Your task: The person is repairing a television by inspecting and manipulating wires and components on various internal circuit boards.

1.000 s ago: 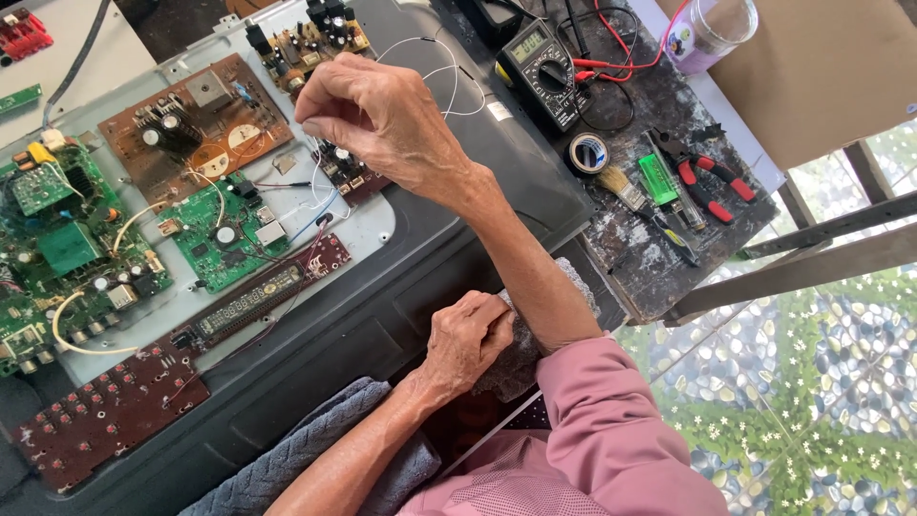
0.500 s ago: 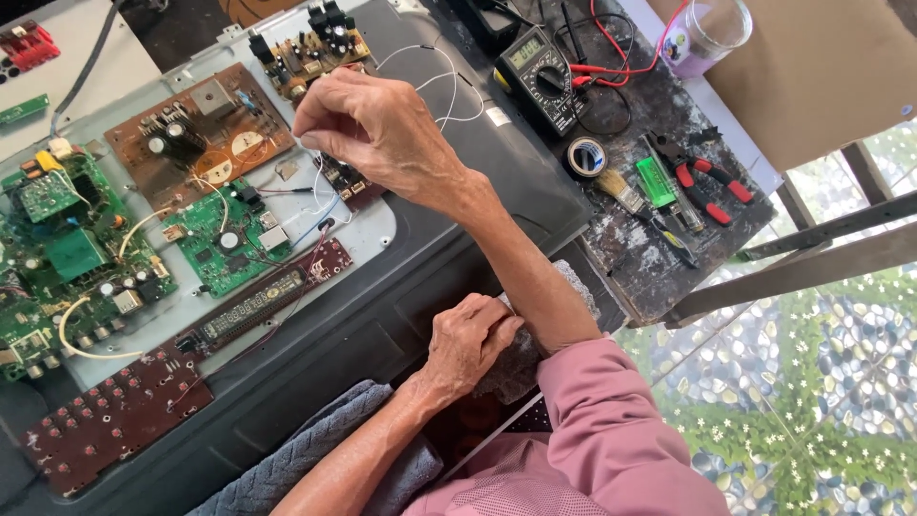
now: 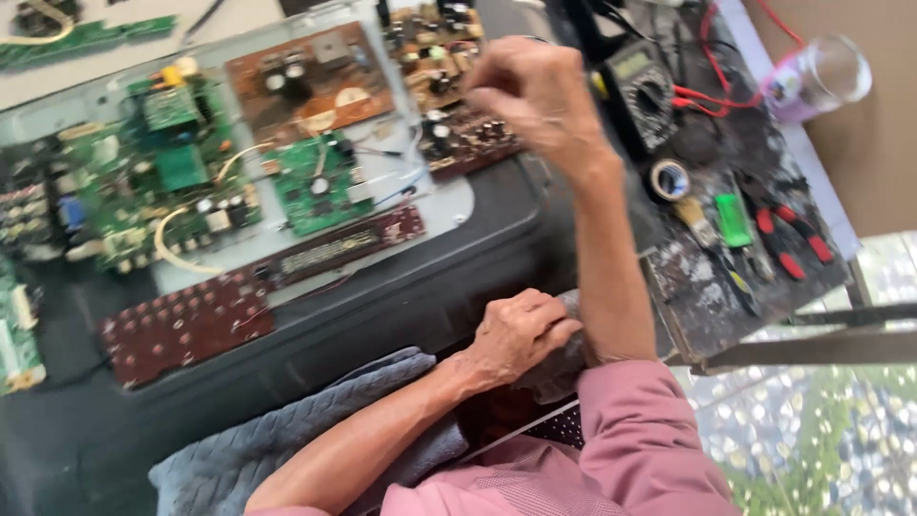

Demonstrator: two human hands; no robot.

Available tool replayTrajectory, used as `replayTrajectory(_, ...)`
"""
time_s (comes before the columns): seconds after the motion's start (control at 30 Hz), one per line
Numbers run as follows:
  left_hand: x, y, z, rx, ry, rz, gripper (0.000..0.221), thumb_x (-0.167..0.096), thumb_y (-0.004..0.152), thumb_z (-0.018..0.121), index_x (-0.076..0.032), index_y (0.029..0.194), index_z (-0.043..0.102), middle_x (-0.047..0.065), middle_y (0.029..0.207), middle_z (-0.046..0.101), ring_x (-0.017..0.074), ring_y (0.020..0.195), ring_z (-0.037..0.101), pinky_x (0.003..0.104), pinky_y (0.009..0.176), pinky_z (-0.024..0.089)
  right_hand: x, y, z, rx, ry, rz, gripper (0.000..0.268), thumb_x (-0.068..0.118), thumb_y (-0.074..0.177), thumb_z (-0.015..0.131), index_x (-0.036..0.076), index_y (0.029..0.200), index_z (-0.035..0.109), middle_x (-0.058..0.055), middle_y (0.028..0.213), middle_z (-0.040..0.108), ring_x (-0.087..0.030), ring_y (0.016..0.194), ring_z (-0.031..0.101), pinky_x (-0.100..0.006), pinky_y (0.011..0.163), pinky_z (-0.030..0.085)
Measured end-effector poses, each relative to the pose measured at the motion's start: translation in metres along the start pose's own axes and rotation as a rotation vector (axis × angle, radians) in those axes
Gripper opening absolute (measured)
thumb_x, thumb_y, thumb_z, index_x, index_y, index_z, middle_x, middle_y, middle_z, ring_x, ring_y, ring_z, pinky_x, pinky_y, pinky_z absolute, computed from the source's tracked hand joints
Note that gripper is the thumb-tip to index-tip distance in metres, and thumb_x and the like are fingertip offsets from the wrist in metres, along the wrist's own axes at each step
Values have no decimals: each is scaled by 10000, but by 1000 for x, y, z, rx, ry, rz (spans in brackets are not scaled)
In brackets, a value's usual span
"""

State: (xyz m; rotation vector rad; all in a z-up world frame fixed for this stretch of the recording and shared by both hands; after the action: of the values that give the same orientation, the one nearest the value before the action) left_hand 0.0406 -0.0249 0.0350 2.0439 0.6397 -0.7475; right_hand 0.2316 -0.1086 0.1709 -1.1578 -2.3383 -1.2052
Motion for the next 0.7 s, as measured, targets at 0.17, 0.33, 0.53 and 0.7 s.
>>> replayTrajectory(0.17, -2, 0, -1, 50, -9, 19, 265, -237, 1035, 633, -74, 837, 568, 88, 788, 623, 277, 732, 623, 399, 604, 475, -12, -13, -9, 261, -232, 172, 40, 64, 938, 749, 61, 899, 758, -58, 826, 699, -164, 721, 626, -337, 643, 460)
replayTrajectory(0.33, -3, 1, -3, 7, -28, 38, 271, -218, 1034, 629, -64, 816, 584, 104, 797, 651, 290, 749, 652, 396, 626, 498, 0, -8, 10, 344, -190, 198, 46, 68, 900, 735, 84, 915, 776, -44, 891, 750, -158, 758, 670, -325, 656, 482)
replayTrajectory(0.53, -7, 3, -8, -24, -58, 55, 244, -207, 1046, 625, -38, 870, 618, 92, 779, 623, 293, 727, 619, 395, 626, 502, 24, 1, 37, 445, -133, 138, 35, 73, 876, 792, 97, 897, 779, -32, 887, 741, -157, 799, 661, -309, 703, 495)
replayTrajectory(0.7, -4, -1, -4, -34, -37, 40, 226, -231, 1043, 627, -54, 903, 622, 63, 778, 616, 277, 734, 598, 400, 629, 496, 36, 1, 50, 495, -74, 87, 42, 75, 905, 804, 97, 930, 778, -27, 883, 704, -138, 769, 653, -276, 684, 489)
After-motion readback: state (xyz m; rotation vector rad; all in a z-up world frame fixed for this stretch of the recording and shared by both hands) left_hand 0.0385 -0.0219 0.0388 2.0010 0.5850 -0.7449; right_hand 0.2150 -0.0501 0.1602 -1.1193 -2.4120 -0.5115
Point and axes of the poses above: each hand's wrist, its own y-axis towards the middle knuckle, its own z-axis out of the palm, x = y × z, the point moved 5 cm from there along y, towards the middle knuckle
